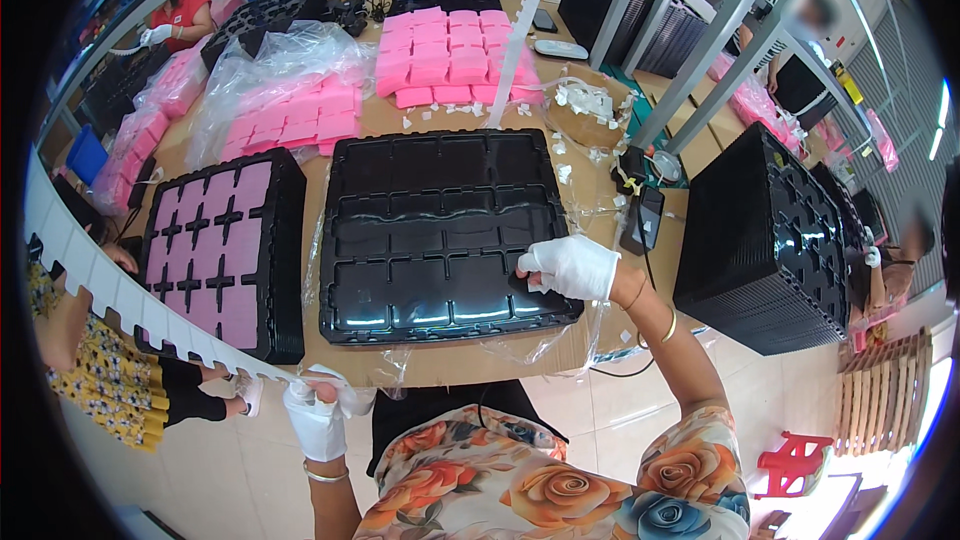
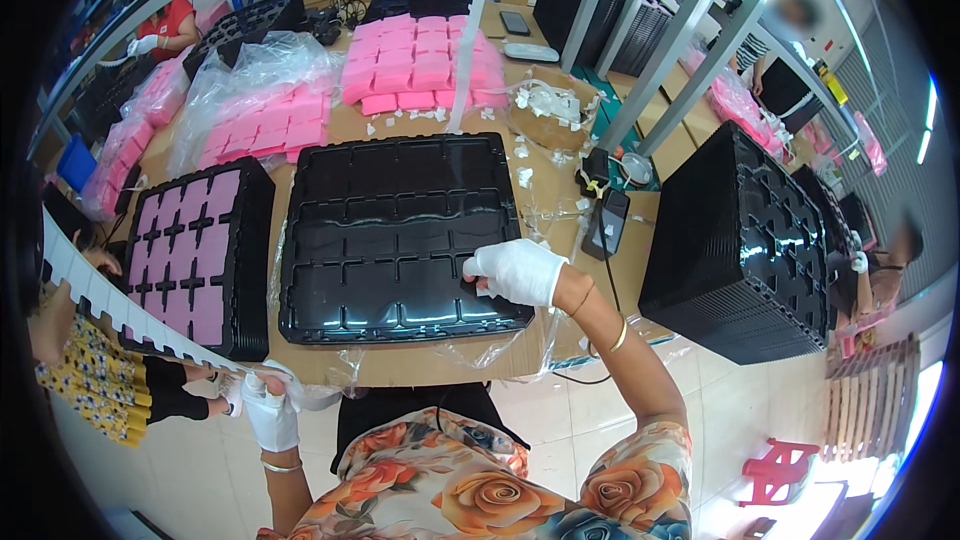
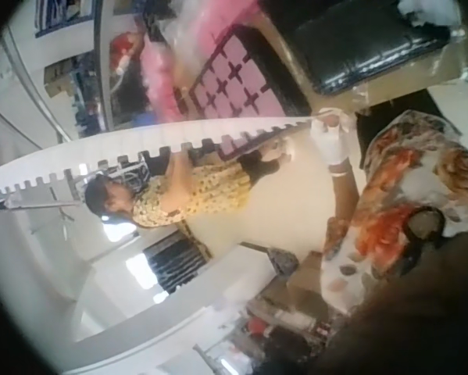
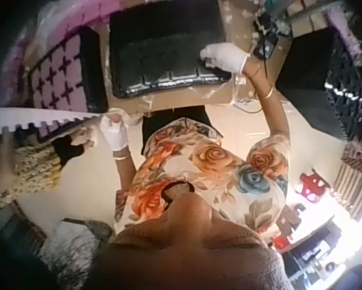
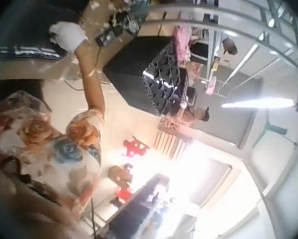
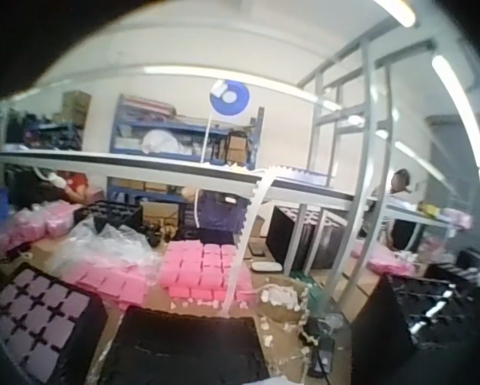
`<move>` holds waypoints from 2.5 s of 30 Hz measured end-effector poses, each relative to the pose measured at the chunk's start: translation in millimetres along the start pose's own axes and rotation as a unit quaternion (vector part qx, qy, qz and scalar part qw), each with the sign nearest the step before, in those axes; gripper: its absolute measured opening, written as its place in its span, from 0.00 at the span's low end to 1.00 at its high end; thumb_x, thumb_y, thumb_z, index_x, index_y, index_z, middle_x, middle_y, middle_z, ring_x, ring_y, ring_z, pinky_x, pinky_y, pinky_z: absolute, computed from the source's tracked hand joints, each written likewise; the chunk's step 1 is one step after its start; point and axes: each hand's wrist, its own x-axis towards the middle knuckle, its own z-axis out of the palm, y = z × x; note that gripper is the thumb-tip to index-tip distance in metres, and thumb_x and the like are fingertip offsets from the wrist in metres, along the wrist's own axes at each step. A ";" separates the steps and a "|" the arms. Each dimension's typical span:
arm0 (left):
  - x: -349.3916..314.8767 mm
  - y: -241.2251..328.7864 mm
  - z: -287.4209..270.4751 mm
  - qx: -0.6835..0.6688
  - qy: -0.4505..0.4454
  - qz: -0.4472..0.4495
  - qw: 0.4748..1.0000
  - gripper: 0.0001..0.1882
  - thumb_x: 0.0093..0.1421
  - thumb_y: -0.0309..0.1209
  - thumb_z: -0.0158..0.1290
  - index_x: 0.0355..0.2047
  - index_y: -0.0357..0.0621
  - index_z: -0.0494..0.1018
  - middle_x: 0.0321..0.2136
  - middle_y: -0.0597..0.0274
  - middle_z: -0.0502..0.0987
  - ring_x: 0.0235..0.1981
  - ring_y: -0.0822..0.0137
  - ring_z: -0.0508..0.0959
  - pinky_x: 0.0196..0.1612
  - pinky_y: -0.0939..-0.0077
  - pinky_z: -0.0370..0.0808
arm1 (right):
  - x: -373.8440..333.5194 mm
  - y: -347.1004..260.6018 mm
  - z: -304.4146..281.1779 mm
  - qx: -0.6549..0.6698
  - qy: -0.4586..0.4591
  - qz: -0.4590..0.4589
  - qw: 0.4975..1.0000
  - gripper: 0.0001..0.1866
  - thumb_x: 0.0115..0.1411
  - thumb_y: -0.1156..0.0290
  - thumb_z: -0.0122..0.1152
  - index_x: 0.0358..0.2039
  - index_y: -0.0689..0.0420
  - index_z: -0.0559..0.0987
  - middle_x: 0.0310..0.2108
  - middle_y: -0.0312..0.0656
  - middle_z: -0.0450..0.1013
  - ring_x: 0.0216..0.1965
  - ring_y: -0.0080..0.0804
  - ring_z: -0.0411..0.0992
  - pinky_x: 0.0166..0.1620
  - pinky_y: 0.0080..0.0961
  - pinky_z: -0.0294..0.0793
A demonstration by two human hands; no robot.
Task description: The person assembles pink foam pieces into black plastic grid trays by hand.
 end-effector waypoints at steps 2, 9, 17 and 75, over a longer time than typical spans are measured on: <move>0.2 0.8 -0.2 0.001 0.010 0.000 1.000 0.23 0.55 0.49 0.60 0.25 0.41 0.69 0.22 0.66 0.71 0.23 0.75 0.70 0.24 0.84 0.63 | 5.4 -0.1 0.1 -0.089 -0.064 -0.002 0.994 0.04 0.52 0.72 0.59 0.29 0.57 0.76 0.27 0.47 0.73 0.31 0.48 0.74 0.35 0.37 0.74; 0.5 1.8 2.0 0.003 0.012 0.007 1.000 0.23 0.55 0.50 0.59 0.24 0.42 0.68 0.21 0.66 0.70 0.22 0.75 0.69 0.23 0.83 0.63 | 13.0 -4.1 5.7 -0.186 -0.095 -0.018 0.978 0.04 0.53 0.72 0.59 0.28 0.57 0.75 0.26 0.48 0.73 0.29 0.49 0.74 0.32 0.37 0.74; 0.4 -1.1 -2.5 -0.008 0.016 0.011 1.000 0.24 0.56 0.51 0.58 0.24 0.42 0.68 0.20 0.66 0.70 0.21 0.75 0.69 0.22 0.83 0.62 | -2.5 -8.3 1.0 -0.111 -0.071 0.042 0.990 0.04 0.53 0.74 0.56 0.29 0.59 0.72 0.30 0.49 0.73 0.32 0.50 0.74 0.34 0.38 0.74; 19.0 -7.8 1.3 -0.041 -0.048 0.001 0.998 0.24 0.56 0.51 0.57 0.26 0.42 0.66 0.22 0.65 0.69 0.22 0.74 0.69 0.24 0.83 0.64 | -24.9 -15.5 38.5 0.006 0.181 0.197 0.964 0.07 0.55 0.72 0.56 0.30 0.61 0.78 0.27 0.53 0.74 0.30 0.50 0.74 0.34 0.37 0.74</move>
